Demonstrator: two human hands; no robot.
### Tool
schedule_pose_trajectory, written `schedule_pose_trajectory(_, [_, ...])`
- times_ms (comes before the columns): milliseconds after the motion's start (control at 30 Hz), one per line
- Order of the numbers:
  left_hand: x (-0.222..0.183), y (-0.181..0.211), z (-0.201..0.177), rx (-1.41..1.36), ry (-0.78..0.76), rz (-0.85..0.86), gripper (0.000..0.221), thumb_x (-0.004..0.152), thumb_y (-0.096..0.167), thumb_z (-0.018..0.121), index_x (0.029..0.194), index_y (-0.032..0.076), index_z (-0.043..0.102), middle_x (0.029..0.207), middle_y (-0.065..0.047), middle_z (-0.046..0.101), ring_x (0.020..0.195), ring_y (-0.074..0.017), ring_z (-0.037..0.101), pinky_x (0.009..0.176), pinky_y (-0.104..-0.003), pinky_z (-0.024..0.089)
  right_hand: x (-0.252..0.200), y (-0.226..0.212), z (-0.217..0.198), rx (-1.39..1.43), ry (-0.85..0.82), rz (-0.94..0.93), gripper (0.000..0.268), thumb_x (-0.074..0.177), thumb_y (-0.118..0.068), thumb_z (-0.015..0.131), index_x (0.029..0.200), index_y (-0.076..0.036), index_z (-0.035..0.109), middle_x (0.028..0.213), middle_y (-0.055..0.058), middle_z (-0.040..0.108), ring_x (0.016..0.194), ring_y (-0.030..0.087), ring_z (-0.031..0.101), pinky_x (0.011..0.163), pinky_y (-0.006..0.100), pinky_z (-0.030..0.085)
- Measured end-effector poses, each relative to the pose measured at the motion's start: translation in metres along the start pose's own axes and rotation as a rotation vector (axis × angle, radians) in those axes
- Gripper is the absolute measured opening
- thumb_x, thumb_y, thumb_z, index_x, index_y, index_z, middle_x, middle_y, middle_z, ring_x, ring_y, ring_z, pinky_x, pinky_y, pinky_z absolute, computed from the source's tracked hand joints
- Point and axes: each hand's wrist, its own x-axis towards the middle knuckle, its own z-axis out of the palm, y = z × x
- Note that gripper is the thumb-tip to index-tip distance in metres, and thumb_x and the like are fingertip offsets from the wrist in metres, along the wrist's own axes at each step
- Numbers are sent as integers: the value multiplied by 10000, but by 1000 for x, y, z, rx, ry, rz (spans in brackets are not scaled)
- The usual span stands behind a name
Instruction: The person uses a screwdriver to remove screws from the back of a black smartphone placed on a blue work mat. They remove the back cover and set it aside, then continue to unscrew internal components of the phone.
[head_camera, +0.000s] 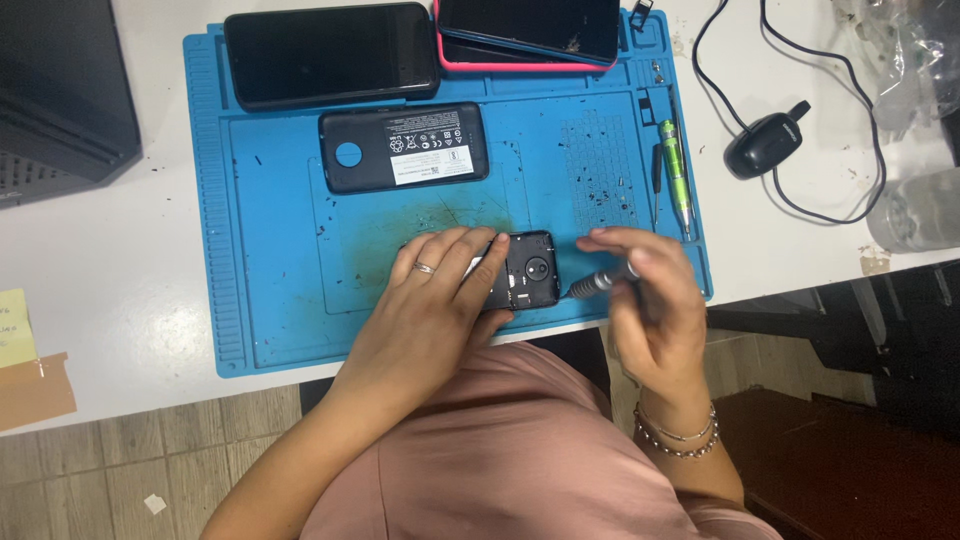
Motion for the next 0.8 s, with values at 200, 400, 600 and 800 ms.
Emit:
schedule_pose_trajectory(200, [0,0,1,2,-2,7,648,853,205,792,1405,-61,582,1336,-230,582,1321,-421,518,1118,-557,363,-1,1,2,-11,12,-26,485,952,34,594,1390,-12,389,1244,363,564,1155,571,628,948,699,563])
schedule_pose_trajectory(400, [-1,0,0,1,-2,2,655,856,205,790,1414,-63,576,1343,-234,585,1321,-422,521,1116,-561,366,-8,5,3,2,24,-22,501,938,35,611,1388,7,392,1169,355,596,1109,539,644,906,673,579])
schedule_pose_trajectory(600, [-3,-1,3,38,-30,-15,631,927,287,719,1446,-18,532,1401,-211,559,1331,-407,512,1127,-555,371,-16,1,1,12,35,17,495,985,16,576,1436,-72,391,1093,270,616,1007,407,672,893,510,595])
schedule_pose_trajectory(800, [-3,-1,1,44,-64,-42,597,1005,349,649,1475,20,484,1460,-187,529,1345,-386,501,1138,-568,372,-21,-2,9,61,100,118,575,1023,10,643,1489,-135,338,1111,227,560,958,321,645,880,436,652])
